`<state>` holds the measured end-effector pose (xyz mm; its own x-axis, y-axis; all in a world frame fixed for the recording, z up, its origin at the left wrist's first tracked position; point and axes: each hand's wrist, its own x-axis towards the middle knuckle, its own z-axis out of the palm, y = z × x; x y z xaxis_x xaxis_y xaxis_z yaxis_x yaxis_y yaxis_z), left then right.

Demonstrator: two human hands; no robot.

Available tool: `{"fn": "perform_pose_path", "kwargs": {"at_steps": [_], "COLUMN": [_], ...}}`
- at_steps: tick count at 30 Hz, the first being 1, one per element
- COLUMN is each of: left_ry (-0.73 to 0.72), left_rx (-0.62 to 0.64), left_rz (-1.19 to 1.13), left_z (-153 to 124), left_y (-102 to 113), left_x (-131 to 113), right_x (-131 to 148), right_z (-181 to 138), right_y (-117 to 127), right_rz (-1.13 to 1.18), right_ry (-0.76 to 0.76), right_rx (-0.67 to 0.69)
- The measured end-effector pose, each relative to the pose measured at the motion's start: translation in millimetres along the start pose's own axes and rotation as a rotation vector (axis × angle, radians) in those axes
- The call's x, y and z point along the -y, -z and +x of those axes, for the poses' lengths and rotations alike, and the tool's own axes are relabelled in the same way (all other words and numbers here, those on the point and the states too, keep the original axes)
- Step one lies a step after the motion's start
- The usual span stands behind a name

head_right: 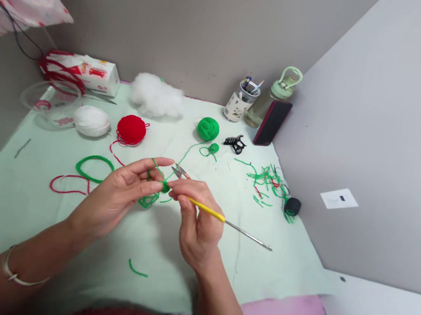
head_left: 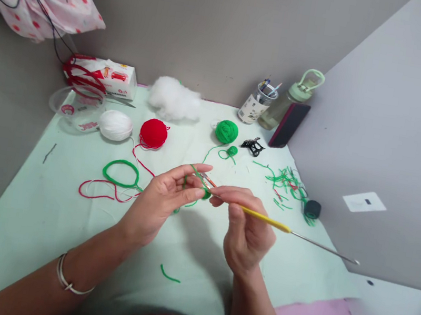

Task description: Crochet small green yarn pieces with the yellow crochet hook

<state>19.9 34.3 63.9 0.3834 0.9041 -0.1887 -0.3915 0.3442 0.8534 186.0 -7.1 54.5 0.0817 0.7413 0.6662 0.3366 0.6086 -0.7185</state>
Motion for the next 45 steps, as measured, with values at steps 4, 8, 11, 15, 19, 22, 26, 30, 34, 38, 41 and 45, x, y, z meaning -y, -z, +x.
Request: {"fn": "perform_pose_path", "kwargs": {"at_steps": [4,8,11,15,19,22,26,30,34,38,41,45], "left_ry": [-0.055,0.121,0.238,0.145,0.060,0.023,0.110,0.230,0.179,0.095,0.072,0.059], "left_rx": [-0.066,0.037,0.064,-0.005,0.012,-0.039,-0.026,0.113,0.085,0.068,0.067,0.067], "left_rz": [0.113,-0.168,-0.316,-0.254,-0.163,-0.105,-0.180,-0.308,-0.242,-0.103,-0.076,0.004], "left_z": [-2.4,-2.2,0.3,0.9,-1.0,-1.8,-1.1,2.9,4.7,1.6,-0.2,1.9], "left_y": [-3.4,-7.6,-7.5,-6.3,-7.9,-9.2,-9.6,-4.5,1.3,-1.6,-3.9,-0.7], "left_x": [3.2,5.3,3.9,1.4,5.1,9.2,11.2,8.2,3.2,3.2,5.6,4.8], "right_x": [-4.7,-7.7,-7.1,-6.3,-6.4,-5.6,-5.2,-5.8,-8.2,-9.6,-9.9,-11.5], "right_z": [-9.0,-17.2,-11.3,2.3,4.3,-2.7,-12.7,-7.9,3.2,3.0,-0.9,-0.1], "right_y": [-1.1,-1.9,0.1,0.5,-5.2,-10.5,-13.1,-6.6,-1.9,-5.8,-8.1,-7.3], "right_rz": [-0.252,-0.507,-0.267,0.169,0.153,-0.027,-0.345,-0.221,0.188,0.309,0.289,0.356], "right_ry": [0.129,0.270,0.085,-0.248,-0.185,-0.077,0.122,0.050,-0.278,-0.385,-0.393,-0.438], "right_rx": [0.039,0.033,-0.059,-0.142,-0.085,-0.076,-0.043,-0.067,-0.165,-0.099,-0.071,-0.111]}}
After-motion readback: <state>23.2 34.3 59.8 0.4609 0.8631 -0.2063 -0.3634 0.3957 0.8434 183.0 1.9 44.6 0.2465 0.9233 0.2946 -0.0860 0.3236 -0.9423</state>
